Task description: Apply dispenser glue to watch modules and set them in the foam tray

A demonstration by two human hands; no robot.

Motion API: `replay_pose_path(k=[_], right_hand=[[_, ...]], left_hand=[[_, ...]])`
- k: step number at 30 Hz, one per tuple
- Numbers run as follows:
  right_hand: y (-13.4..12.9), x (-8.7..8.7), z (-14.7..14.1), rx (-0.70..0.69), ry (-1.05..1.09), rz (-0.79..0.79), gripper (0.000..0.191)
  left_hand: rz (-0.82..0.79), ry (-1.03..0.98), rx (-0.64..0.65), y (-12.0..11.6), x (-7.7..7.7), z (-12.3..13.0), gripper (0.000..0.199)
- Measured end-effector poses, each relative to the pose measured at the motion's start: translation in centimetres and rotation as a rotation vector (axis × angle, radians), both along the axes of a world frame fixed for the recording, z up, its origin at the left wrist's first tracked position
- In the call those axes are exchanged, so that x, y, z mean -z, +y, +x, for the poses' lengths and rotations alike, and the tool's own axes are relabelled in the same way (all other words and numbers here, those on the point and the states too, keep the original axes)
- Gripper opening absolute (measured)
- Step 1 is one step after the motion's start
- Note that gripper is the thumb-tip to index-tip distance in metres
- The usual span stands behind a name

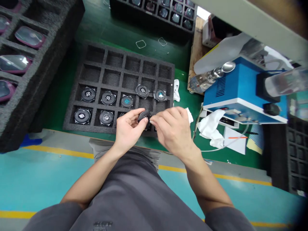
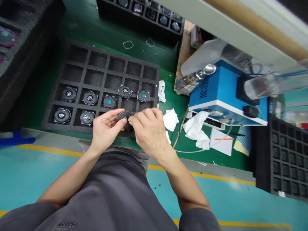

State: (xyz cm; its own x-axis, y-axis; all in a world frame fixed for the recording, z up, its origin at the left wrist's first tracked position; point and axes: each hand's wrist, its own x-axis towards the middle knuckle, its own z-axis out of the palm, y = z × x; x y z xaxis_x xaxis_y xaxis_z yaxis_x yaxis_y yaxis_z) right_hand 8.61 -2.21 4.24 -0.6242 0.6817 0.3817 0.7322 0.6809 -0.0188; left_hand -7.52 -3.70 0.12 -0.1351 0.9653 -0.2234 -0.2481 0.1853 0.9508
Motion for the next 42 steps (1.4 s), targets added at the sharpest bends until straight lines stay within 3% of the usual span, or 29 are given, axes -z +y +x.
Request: replay_pose_path(k=[3, 6, 14, 20, 24, 28, 32, 36, 42], right_hand=[[-1.7, -0.1, 1.3, -0.015, 0.047, -0.046, 0.009], [-2.6, 0.2, 2.6, 0.063, 0.146, -0.058, 0.006], [-2.4, 1.3, 4.1, 0.110, 0.312, -0.077, 0.006], [-1.9, 2.1, 1.8, 0.117, 0.457, -0.083, 0.004], [0.5, 2.6, -0.5, 0.156, 0.473, -0.065, 0.014], [2.5, 2.3, -0.1, 0.292, 0.530, -0.026, 0.017], [1.0, 2.2, 0.5, 0.229, 0.559, -0.076, 0.016], [-0.1, 2.8, -0.9, 0.174, 0.496, -0.136, 0.017], [2.6, 2.7, -0.7, 0.269, 0.470, -0.076, 0.019]], left_hand=[[-0.015, -0.048, -0.023, 0.1, -0.5, -0.1, 0.041], [-0.012, -0.064, -0.022, 0.2, -0.6, -0.2, 0.041], [-0.004, -0.064, -0.043, 0.3, -0.8, -0.1, 0.039], [-0.024, -0.072, -0.067, 0.7, -1.2, 0.0, 0.041], [-0.016, -0.051, -0.041, 0.8, -1.4, 0.0, 0.042], [-0.054, -0.028, -0.037, 0.9, -1.9, 0.0, 0.045], [-0.093, -0.045, -0.071, 1.1, -2.3, 0.2, 0.045], [-0.073, -0.043, -0.062, 1.3, -2.1, 0.3, 0.046], [-0.067, 0.006, 0.017, 1.1, -1.9, 0.1, 0.046]])
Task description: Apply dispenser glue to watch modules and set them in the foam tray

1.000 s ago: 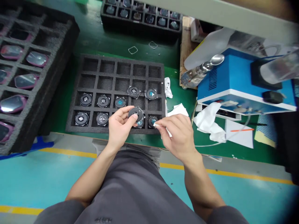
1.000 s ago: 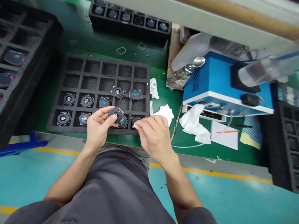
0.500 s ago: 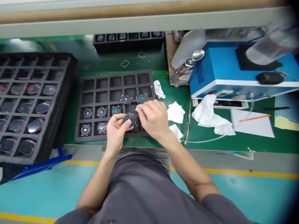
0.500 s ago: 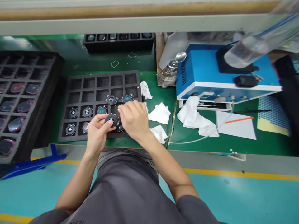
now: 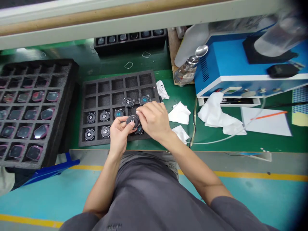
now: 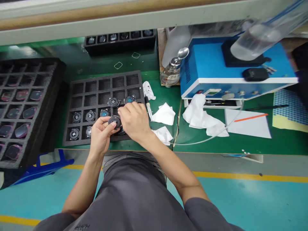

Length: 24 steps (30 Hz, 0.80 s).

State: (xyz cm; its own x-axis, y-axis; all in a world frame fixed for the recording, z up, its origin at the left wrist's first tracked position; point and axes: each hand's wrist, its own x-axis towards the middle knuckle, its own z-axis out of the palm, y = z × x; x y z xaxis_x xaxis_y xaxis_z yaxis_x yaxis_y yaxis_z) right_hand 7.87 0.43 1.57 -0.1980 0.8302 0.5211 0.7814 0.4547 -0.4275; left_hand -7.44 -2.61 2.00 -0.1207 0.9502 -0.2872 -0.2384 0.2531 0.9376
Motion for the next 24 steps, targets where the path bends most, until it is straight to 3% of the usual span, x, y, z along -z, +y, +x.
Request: replay_pose_path(k=[5, 10, 12, 19, 24], right_hand=[[0.0, -0.3, 3.5, 0.146, 0.200, 0.027, 0.012], [-1.7, -0.7, 5.9, 0.233, 0.295, 0.040, 0.011], [-2.2, -1.0, 6.2, 0.227, 0.314, 0.057, 0.011], [-2.5, -1.2, 6.4, 0.225, 0.334, 0.055, 0.013], [-1.4, -1.5, 7.8, 0.278, 0.438, 0.053, 0.012]], left_hand=[[0.121, 0.149, -0.035, 0.0, 0.2, 0.1, 0.042], [0.385, 0.883, 0.054, 1.5, 0.3, 1.4, 0.024], [0.425, 1.075, 0.089, 2.2, 0.1, 2.1, 0.024], [0.375, 1.436, 0.094, 2.6, -0.1, 1.8, 0.037], [0.396, 1.505, 0.117, 2.1, 0.4, 0.6, 0.043]])
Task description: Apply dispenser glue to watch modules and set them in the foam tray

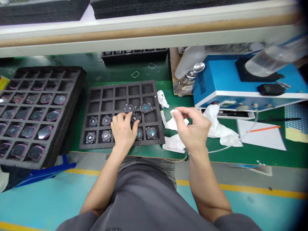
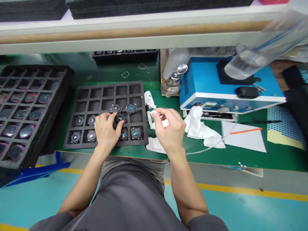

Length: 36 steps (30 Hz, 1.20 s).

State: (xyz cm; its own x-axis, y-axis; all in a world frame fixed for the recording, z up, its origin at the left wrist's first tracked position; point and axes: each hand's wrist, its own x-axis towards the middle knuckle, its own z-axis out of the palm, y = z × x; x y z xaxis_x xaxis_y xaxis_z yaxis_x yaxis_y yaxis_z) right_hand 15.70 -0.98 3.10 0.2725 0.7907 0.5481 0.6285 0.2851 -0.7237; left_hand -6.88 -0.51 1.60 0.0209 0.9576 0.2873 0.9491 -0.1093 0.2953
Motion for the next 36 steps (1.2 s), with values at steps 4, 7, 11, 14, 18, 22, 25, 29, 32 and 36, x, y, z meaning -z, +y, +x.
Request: replay_pose_path(k=[4, 7, 11, 14, 18, 22, 25, 29, 32, 36], right_hand=[[1.0, -0.7, 1.2, 0.082, 0.074, -0.009, 0.018], [1.1, -0.7, 1.0, 0.042, 0.071, -0.077, 0.021], [0.8, 0.0, 0.2, -0.020, 0.064, -0.136, 0.023], [0.7, 0.3, 0.0, -0.001, 0.052, -0.145, 0.024], [0.9, -0.3, -0.4, -0.012, 0.032, -0.112, 0.020], [0.3, -0.9, -2.8, -0.141, 0.024, -0.060, 0.011], [-0.5, -1.0, -5.2, -0.251, -0.003, -0.077, 0.009], [-1.3, -0.5, -7.3, -0.328, -0.060, -0.093, 0.008], [-1.0, 0.0, -8.5, -0.341, -0.130, -0.090, 0.007], [0.1, 0.7, -10.2, -0.347, -0.220, -0.079, 0.011]], left_hand=[[0.009, -0.049, 0.041, 1.3, -0.8, -1.2, 0.044], [-0.020, -0.098, 0.160, 3.9, -1.8, -2.6, 0.048], [-0.175, -0.113, 0.282, 7.5, -2.0, -4.3, 0.036], [-0.205, -0.223, 0.300, 8.4, -1.6, -4.8, 0.026], [-0.141, -0.528, 0.140, 7.0, -1.6, -4.6, 0.028], [-0.223, -1.122, 0.037, 3.2, -2.0, -3.5, 0.032], [-0.401, -1.501, -0.036, 0.0, -1.8, -2.3, 0.039], [-0.445, -1.669, -0.086, -2.2, -0.7, -1.4, 0.047], [-0.428, -1.678, -0.071, -2.4, 0.2, -1.3, 0.047], [-0.369, -1.645, -0.034, -2.5, 0.8, -1.2, 0.043]])
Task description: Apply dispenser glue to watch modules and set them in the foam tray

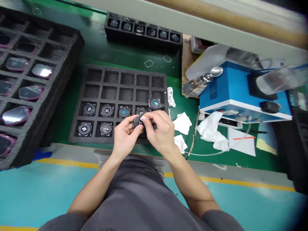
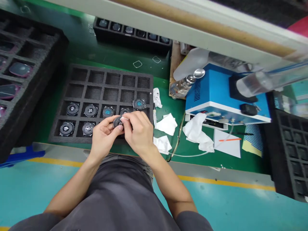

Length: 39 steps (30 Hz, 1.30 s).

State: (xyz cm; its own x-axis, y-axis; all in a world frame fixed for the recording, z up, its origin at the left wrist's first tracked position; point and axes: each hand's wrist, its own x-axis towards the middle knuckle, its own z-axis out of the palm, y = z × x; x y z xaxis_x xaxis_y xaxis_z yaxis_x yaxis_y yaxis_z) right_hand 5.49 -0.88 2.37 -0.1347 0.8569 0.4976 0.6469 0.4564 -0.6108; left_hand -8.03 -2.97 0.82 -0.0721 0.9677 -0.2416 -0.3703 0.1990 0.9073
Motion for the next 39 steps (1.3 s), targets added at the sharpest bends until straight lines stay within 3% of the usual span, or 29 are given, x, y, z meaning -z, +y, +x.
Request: replay_pose_path(k=[5, 18, 39], right_hand=[[0.21, 0.40, -0.66, 0.019, -0.055, 0.000, 0.012], [-0.26, 0.34, -0.77, 0.067, -0.045, -0.029, 0.012], [-0.47, -0.27, -0.34, 0.018, -0.162, -0.007, 0.014]], left_hand=[[0.037, -0.017, -0.066, -0.24, 0.30, 0.12, 0.039], [0.021, -0.015, -0.003, -0.65, 0.64, 0.01, 0.042], [0.032, -0.030, -0.009, -0.55, 0.55, -0.12, 0.041]])
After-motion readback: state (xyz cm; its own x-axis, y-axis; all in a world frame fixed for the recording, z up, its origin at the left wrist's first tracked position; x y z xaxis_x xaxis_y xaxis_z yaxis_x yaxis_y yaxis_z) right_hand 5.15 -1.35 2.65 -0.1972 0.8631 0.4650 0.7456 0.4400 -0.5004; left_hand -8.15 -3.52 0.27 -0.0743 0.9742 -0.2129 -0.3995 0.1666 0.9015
